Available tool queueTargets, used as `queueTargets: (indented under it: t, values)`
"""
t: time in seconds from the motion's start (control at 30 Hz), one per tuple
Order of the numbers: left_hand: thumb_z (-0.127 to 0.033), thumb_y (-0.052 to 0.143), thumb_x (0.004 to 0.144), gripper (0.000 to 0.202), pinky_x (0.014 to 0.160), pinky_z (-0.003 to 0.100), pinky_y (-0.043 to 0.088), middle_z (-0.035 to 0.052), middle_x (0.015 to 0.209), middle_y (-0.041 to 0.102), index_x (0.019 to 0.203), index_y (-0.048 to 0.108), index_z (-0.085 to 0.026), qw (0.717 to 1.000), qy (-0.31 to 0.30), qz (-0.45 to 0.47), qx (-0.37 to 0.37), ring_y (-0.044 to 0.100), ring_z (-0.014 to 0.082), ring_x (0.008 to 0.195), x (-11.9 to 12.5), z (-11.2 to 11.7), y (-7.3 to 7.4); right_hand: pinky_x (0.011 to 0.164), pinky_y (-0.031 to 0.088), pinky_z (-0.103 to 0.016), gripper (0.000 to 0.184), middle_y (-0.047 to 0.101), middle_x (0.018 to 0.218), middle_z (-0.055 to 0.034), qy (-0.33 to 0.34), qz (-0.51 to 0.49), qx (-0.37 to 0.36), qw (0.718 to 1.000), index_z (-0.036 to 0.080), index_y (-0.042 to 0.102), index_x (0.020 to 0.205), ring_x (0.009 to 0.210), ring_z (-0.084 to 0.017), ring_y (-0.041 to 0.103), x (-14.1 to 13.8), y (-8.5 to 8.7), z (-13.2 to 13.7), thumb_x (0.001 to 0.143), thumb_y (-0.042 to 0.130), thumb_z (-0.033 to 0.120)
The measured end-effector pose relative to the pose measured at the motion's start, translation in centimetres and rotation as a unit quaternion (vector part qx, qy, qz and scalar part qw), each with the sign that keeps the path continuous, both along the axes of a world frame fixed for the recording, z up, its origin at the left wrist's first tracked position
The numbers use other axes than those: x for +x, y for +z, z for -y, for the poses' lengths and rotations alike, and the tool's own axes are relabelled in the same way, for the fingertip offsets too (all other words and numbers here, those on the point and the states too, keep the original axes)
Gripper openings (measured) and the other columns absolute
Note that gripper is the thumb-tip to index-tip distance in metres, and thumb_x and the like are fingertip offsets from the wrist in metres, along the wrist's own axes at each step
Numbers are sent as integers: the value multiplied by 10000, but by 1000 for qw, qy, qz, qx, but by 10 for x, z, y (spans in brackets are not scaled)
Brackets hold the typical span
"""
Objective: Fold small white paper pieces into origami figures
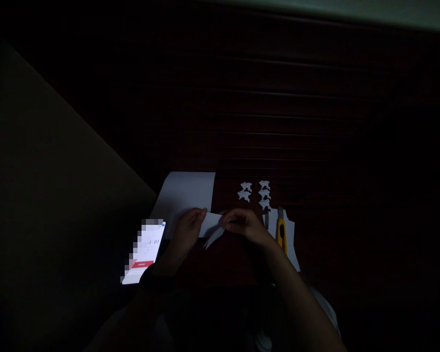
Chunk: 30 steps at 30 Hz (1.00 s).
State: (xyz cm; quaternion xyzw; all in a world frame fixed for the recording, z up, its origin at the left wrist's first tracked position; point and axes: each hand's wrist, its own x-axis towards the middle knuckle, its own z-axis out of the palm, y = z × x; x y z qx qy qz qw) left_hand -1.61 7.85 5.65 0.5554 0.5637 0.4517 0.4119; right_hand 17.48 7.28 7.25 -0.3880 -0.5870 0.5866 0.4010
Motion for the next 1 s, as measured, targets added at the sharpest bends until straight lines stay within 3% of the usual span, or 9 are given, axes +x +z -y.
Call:
queueTargets:
  t: [0.1,0.23,0.33,0.5,0.6,0.67,0.73,0.83,1.0]
  values:
    - [-378,531,803,243,555,234,332,-6,603,563,657,598,-195,998,19,-33,42,486,146,576,1,3,8,839,435,-333,187,631,1077,-55,12,-7,2,1000,193,690,759,973,-203,585,-1,1,1,777,608,360]
    - [-371,511,822,209,543,232,319,-9,613,565,736,613,-210,996,0,-71,49,485,142,559,3,9,15,690,464,-309,196,683,778,-45,-18,110,24,993,179,704,699,737,-186,618,-3,-16,-4,713,667,372]
    - [-367,506,830,198,578,236,353,0,652,595,773,620,-216,995,1,-84,52,523,146,588,3,10,17,665,462,-300,158,691,763,-33,-27,162,38,986,194,717,777,703,-179,611,-2,-28,-8,680,697,318]
    - [-376,617,755,266,735,265,433,58,946,657,960,615,-206,998,39,44,37,602,202,877,6,5,21,564,441,-258,229,682,795,-39,-108,113,-1,988,186,707,857,661,-160,594,-3,-28,-10,655,709,293]
    - [-366,706,666,435,711,298,475,91,989,671,1043,594,-179,987,-5,150,-51,627,233,876,8,5,21,497,406,-232,286,663,746,-32,-170,29,-51,984,172,697,884,583,-134,562,-8,-28,-10,637,723,315]
    - [-372,713,655,420,651,306,494,112,949,688,997,618,-147,974,-44,184,-122,646,244,817,8,6,19,488,394,-231,305,655,710,-29,-185,-24,-81,979,166,696,897,556,-127,548,-12,-29,-9,643,718,334]
    - [-378,698,671,368,620,310,502,131,936,692,930,644,-121,966,-60,190,-162,653,250,789,7,8,15,509,402,-242,308,663,715,-35,-182,-57,-101,976,164,698,907,567,-134,555,-14,-29,-8,656,704,342]
    - [-380,689,682,338,636,318,505,132,926,695,891,663,-115,969,-53,188,-152,656,250,781,3,8,10,583,430,-263,265,682,774,-44,-163,-66,-87,981,166,707,897,647,-153,581,-12,-25,-6,665,683,294]
    - [-393,699,664,332,644,316,498,115,921,700,876,684,-138,974,-32,181,-131,659,249,781,-5,4,14,735,467,-318,298,695,876,-43,-49,-42,-55,996,197,700,969,826,-190,616,2,-5,-1,728,526,169]
